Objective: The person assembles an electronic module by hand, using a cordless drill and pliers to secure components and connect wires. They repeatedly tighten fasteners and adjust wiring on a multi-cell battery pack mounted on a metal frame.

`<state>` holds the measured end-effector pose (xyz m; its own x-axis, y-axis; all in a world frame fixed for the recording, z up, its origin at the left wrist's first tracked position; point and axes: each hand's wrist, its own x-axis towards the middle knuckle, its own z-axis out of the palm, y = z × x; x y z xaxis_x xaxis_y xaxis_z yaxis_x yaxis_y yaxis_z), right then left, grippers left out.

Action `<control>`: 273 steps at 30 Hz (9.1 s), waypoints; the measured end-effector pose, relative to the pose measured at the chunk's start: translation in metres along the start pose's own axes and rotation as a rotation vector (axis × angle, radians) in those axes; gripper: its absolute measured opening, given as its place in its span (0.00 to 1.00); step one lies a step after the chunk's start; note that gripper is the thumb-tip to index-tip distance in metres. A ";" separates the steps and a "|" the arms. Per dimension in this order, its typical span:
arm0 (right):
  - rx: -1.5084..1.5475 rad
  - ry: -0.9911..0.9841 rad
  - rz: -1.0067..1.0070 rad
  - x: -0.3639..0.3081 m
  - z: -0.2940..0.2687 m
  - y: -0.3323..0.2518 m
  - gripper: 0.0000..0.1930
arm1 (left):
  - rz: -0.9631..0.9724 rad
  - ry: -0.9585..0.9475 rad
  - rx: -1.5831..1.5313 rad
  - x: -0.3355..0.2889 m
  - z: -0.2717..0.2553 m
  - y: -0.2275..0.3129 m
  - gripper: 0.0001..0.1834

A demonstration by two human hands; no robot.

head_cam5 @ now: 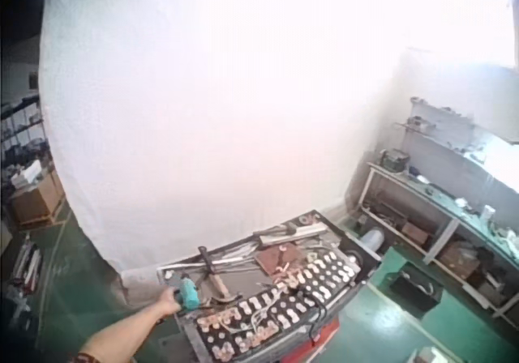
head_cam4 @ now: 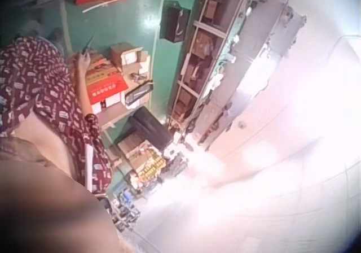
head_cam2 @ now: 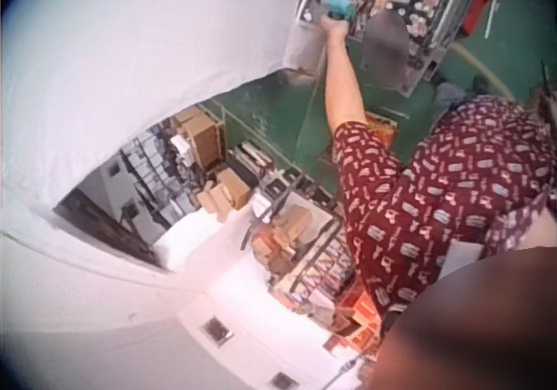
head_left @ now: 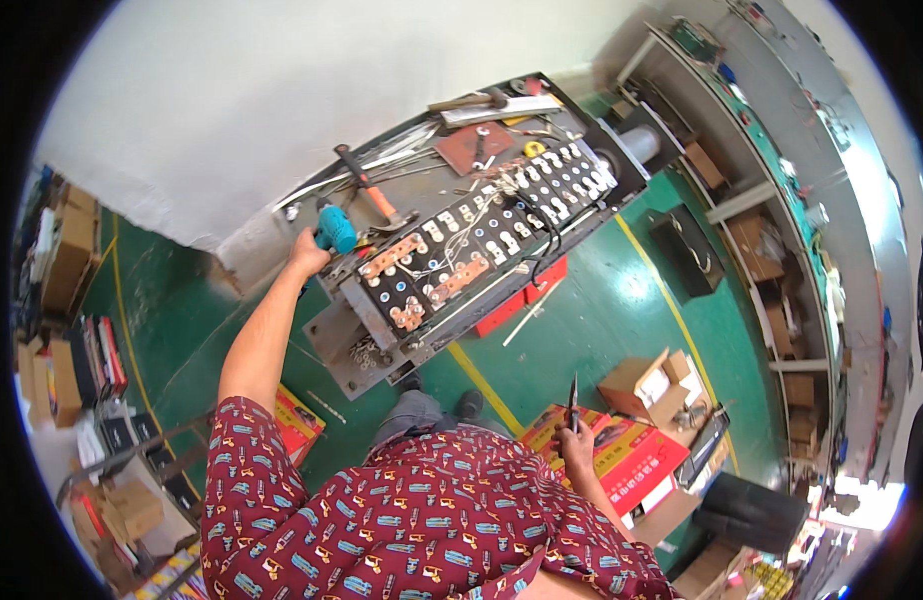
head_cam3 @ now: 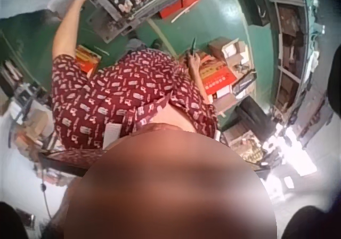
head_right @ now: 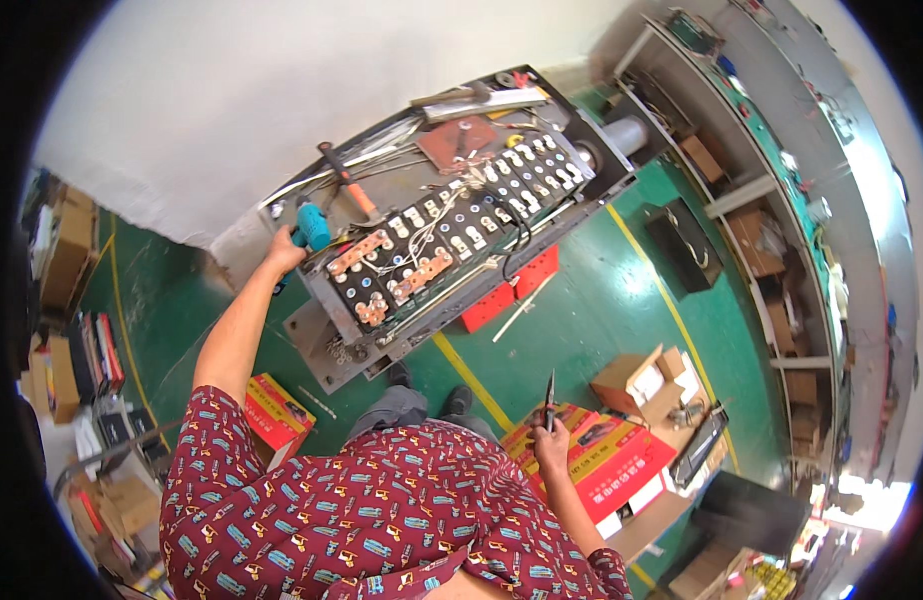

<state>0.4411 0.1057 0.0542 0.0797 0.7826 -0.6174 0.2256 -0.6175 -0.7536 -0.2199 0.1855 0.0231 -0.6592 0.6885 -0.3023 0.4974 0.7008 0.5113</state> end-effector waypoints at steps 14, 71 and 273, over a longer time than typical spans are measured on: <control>0.052 -0.230 -0.343 -0.090 0.122 -0.195 0.10 | -0.218 -0.180 0.167 0.044 0.058 -0.015 0.35; -0.710 -0.941 -0.534 0.216 0.255 -0.473 0.15 | 0.425 -0.538 -0.623 0.096 0.109 0.201 0.09; -0.539 -0.636 -0.535 0.222 0.257 -0.463 0.06 | 0.530 -0.547 -0.454 0.089 0.144 0.213 0.19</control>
<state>0.1047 0.5451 0.2076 -0.6622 0.6623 -0.3506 0.5038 0.0470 -0.8626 -0.0915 0.4236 -0.0109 0.0142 0.9760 -0.2175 0.3123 0.2023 0.9282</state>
